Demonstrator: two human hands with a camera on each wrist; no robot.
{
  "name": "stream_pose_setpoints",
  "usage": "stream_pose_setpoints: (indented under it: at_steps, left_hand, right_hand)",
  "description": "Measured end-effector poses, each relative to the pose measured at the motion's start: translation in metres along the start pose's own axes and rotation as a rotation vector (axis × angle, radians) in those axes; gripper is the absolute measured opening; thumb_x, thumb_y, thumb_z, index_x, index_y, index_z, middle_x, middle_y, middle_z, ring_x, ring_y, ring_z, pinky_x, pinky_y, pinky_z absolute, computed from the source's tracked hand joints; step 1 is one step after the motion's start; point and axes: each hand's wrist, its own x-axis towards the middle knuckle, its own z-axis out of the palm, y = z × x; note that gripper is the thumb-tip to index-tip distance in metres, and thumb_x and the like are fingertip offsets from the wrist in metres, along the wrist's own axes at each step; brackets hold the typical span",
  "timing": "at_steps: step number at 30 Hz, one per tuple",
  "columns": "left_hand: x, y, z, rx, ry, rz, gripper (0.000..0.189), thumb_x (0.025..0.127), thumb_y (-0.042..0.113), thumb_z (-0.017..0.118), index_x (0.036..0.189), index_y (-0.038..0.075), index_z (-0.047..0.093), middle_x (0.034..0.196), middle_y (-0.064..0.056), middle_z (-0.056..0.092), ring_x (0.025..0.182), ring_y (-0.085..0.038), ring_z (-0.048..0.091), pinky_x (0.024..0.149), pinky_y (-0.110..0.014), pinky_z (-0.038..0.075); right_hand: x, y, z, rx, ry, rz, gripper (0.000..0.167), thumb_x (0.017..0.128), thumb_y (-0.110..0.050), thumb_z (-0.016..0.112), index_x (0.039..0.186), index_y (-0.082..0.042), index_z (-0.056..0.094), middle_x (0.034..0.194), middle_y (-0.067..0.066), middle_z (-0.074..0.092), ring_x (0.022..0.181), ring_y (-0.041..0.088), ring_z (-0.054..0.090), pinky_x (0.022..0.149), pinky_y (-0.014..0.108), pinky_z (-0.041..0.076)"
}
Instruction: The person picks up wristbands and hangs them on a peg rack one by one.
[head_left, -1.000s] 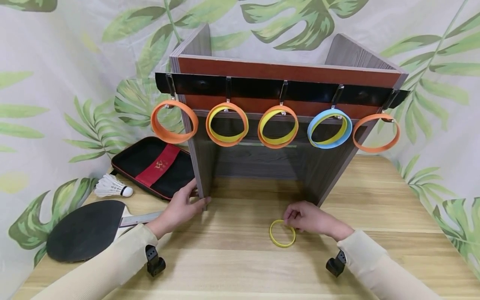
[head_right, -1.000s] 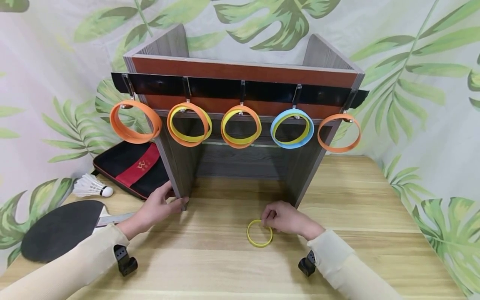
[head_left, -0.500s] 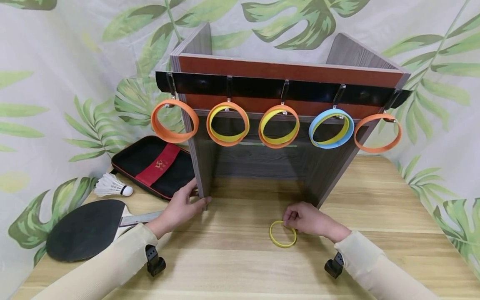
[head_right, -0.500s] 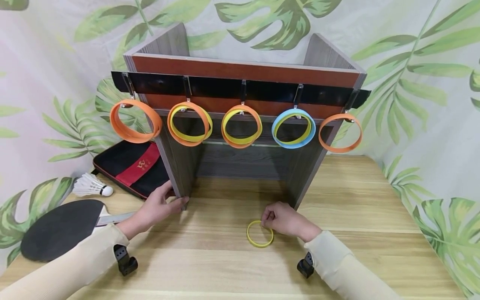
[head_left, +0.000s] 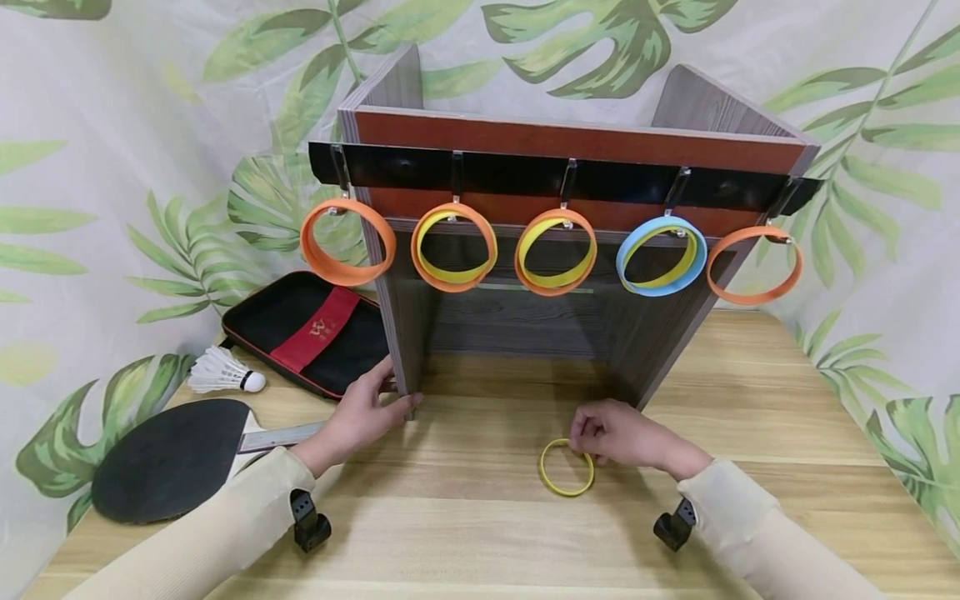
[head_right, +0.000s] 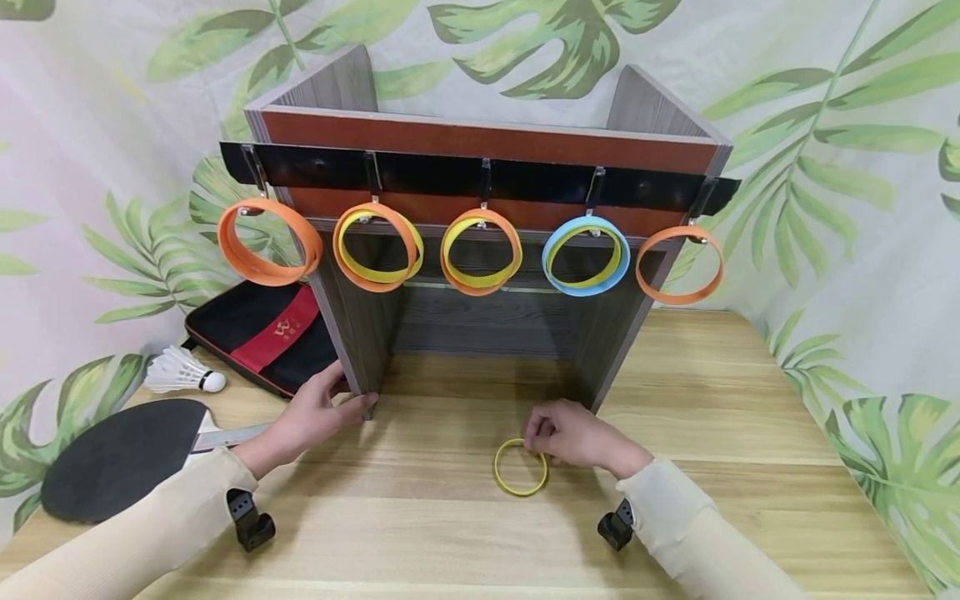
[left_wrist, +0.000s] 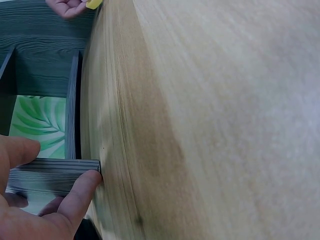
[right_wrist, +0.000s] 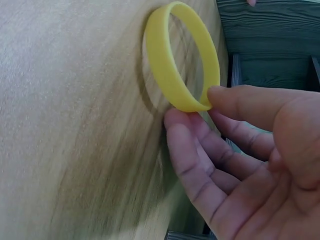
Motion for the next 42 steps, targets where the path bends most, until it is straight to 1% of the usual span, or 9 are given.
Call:
stream_pose_setpoints:
  at_steps: [5,10,14,19,21,30,34,38,42]
  left_hand:
    - [0.000,0.000,-0.001,-0.009,-0.004,-0.005,0.067,0.100,0.008,0.068,0.160,0.007,0.037,0.157,-0.027,0.049,0.133,-0.049,0.059,0.078,-0.035,0.064]
    - [0.000,0.000,-0.001,0.001,-0.003,-0.002,0.068,0.100,0.009,0.068,0.161,0.008,0.036,0.159,-0.026,0.048,0.134,-0.049,0.058,0.082,-0.040,0.064]
    - [0.000,0.000,-0.001,0.007,0.000,0.004,0.068,0.100,0.009,0.068,0.161,0.008,0.037,0.159,-0.026,0.048,0.134,-0.048,0.058,0.088,-0.046,0.064]
    - [-0.001,-0.001,-0.002,0.012,0.004,0.011,0.068,0.100,0.009,0.068,0.161,0.008,0.037,0.159,-0.025,0.048,0.135,-0.047,0.058,0.093,-0.051,0.061]
    - [-0.001,-0.001,-0.002,0.011,0.004,0.009,0.068,0.100,0.009,0.068,0.161,0.008,0.037,0.159,-0.026,0.048,0.135,-0.047,0.058,0.093,-0.051,0.062]
    - [-0.001,0.001,-0.002,-0.005,-0.003,0.003,0.068,0.101,0.009,0.068,0.161,0.008,0.036,0.160,-0.025,0.047,0.135,-0.048,0.057,0.085,-0.043,0.064]
    - [0.000,0.001,-0.002,-0.001,-0.006,0.007,0.068,0.101,0.009,0.068,0.161,0.008,0.036,0.161,-0.025,0.046,0.136,-0.049,0.057,0.089,-0.046,0.063]
    - [0.000,0.000,-0.002,0.007,-0.006,0.001,0.069,0.101,0.009,0.068,0.162,0.008,0.035,0.161,-0.025,0.045,0.137,-0.049,0.056,0.094,-0.051,0.062]
    - [0.000,-0.001,-0.001,0.004,-0.007,-0.008,0.069,0.100,0.009,0.068,0.161,0.008,0.036,0.161,-0.026,0.046,0.136,-0.049,0.056,0.089,-0.047,0.064]
  right_hand:
    - [-0.003,0.001,-0.002,0.069,-0.051,-0.011,0.016,0.100,-0.007,0.066,0.107,0.006,0.068,0.093,0.020,0.073,0.077,0.013,0.066,0.070,0.034,0.062]
    - [-0.007,0.001,-0.007,0.102,-0.090,-0.009,0.022,0.101,-0.008,0.065,0.115,0.009,0.070,0.103,0.023,0.074,0.084,0.015,0.069,0.075,0.035,0.064]
    - [-0.011,-0.003,-0.011,0.124,-0.111,-0.020,0.023,0.101,-0.010,0.067,0.115,0.009,0.068,0.103,0.024,0.073,0.086,0.016,0.071,0.078,0.038,0.064]
    - [-0.018,-0.012,-0.017,0.174,-0.112,-0.107,0.025,0.101,-0.009,0.067,0.113,0.013,0.063,0.099,0.028,0.071,0.082,0.013,0.072,0.077,0.037,0.064]
    - [-0.020,-0.015,-0.020,0.193,-0.086,-0.162,0.023,0.101,-0.007,0.067,0.112,0.012,0.063,0.097,0.026,0.071,0.081,0.012,0.073,0.076,0.036,0.065]
    - [-0.045,-0.050,-0.044,0.235,0.089,-0.367,0.013,0.100,0.002,0.064,0.113,0.007,0.064,0.097,-0.003,0.076,0.083,0.010,0.074,0.075,0.031,0.064]
    - [-0.061,-0.066,-0.057,0.264,0.176,-0.462,0.019,0.098,0.012,0.061,0.114,0.003,0.064,0.100,-0.003,0.077,0.083,0.012,0.076,0.074,0.031,0.064]
    - [-0.076,-0.076,-0.065,0.331,0.261,-0.549,0.030,0.095,0.021,0.055,0.115,0.000,0.064,0.107,0.000,0.078,0.091,0.012,0.078,0.078,0.029,0.064]
    - [-0.091,-0.084,-0.069,0.367,0.428,-0.598,0.031,0.094,0.025,0.054,0.115,0.005,0.064,0.108,0.006,0.079,0.090,0.014,0.078,0.079,0.026,0.063]
